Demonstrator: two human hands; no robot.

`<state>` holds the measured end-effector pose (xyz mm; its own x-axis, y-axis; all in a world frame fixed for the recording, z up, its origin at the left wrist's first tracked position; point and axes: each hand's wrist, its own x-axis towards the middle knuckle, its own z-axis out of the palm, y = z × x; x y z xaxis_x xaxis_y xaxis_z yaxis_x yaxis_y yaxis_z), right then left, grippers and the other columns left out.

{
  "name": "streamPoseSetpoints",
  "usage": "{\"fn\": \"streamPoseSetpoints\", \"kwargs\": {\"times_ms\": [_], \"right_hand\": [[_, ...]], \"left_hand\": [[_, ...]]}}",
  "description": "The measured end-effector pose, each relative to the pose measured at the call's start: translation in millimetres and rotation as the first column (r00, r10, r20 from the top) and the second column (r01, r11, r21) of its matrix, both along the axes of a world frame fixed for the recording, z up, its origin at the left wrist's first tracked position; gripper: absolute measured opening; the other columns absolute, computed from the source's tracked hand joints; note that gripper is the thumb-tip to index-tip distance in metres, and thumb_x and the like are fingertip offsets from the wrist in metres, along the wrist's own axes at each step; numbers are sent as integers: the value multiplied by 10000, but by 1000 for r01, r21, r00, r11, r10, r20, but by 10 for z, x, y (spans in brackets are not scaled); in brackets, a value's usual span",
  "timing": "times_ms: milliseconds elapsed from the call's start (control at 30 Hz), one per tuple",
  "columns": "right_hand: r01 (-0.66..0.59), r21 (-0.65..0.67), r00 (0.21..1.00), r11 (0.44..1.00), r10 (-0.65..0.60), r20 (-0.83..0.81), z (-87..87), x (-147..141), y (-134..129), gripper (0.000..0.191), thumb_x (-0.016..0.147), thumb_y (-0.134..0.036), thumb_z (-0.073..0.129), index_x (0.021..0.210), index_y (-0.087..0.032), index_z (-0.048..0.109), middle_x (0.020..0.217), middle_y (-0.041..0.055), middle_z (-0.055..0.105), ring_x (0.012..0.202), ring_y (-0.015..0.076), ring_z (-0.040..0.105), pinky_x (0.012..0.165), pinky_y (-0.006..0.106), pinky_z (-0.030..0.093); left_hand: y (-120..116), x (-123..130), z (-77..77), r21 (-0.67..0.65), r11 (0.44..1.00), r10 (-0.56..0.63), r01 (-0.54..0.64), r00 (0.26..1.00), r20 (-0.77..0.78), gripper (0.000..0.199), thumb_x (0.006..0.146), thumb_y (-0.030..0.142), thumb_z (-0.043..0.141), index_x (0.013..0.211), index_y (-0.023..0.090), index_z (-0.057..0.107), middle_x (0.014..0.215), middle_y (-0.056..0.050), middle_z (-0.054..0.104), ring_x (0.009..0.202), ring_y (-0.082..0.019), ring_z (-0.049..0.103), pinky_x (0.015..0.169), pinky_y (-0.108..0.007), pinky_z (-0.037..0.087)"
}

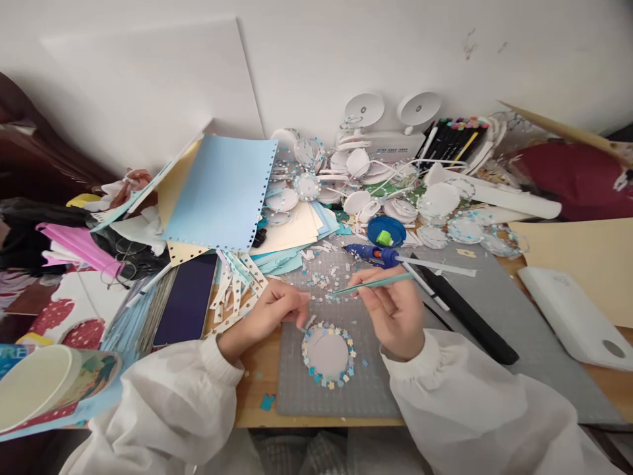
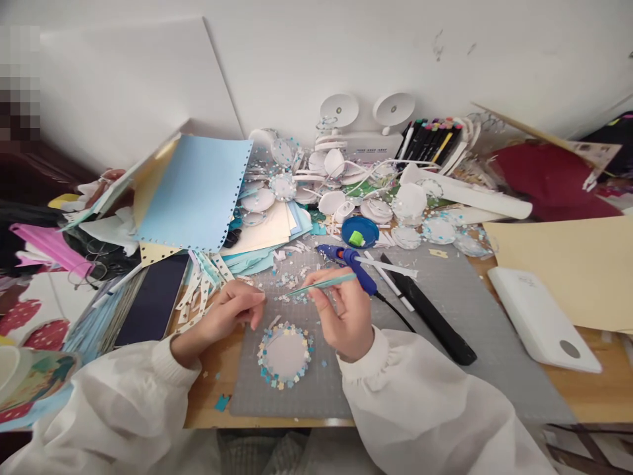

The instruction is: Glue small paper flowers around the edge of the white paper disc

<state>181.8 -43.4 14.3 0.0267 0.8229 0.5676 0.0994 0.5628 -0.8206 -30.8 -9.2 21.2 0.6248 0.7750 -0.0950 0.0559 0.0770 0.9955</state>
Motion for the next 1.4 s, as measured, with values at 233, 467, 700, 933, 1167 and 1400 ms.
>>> {"fn": "streamPoseSetpoints", "kwargs": {"times_ms": [233,467,700,933,1167,1400], "right_hand": [[-118,-187,984,975,89,-153,23,-29,-9,115,897,-308,576,882,-213,512,793,28,624,640,137,579,590,300,521],[-185,-212,973,960,148,-176,6,-62,-26,137,890,-332,584,880,-210,523,798,36,633,639,132,577,572,289,524],[-186,-225,974,956,149,-172,-21,-26,2,162,888,-362,585,886,-214,517,785,24,626,613,125,550,560,280,501],[-221,-224,971,949,192,-145,-1,-19,-2,167,896,-376,568,895,-219,510,774,27,610,598,128,526,535,281,477],[-260,-240,956,935,213,-204,-44,2,13,164,896,-372,567,894,-224,495,788,22,595,621,130,528,553,281,479],[-344,-251,916,905,264,-303,-6,7,3,158,889,-355,578,864,-222,495,730,0,567,599,126,514,522,267,451]], "left_hand": [[108,-91,77,12,899,-424,438,876,-230,380,849,399,581,624,106,669,494,-3,480,458,-78,342,444,-236,229],[50,-27,53,33,882,-446,470,855,-264,305,763,375,689,614,123,601,518,35,453,473,-60,341,442,-204,247],[25,17,88,263,860,-315,437,860,-401,425,705,437,734,554,152,456,547,54,401,510,-66,316,474,-219,222],[36,-25,110,133,880,-372,455,837,-402,340,720,433,735,611,127,637,514,33,487,473,-61,376,451,-189,276],[47,3,88,-176,883,-463,434,867,-184,245,725,345,745,734,111,675,502,43,492,457,-55,379,429,-171,268],[115,6,34,-336,849,-435,407,901,-8,194,762,278,698,696,121,604,476,61,463,433,-48,348,437,-181,244]]}}
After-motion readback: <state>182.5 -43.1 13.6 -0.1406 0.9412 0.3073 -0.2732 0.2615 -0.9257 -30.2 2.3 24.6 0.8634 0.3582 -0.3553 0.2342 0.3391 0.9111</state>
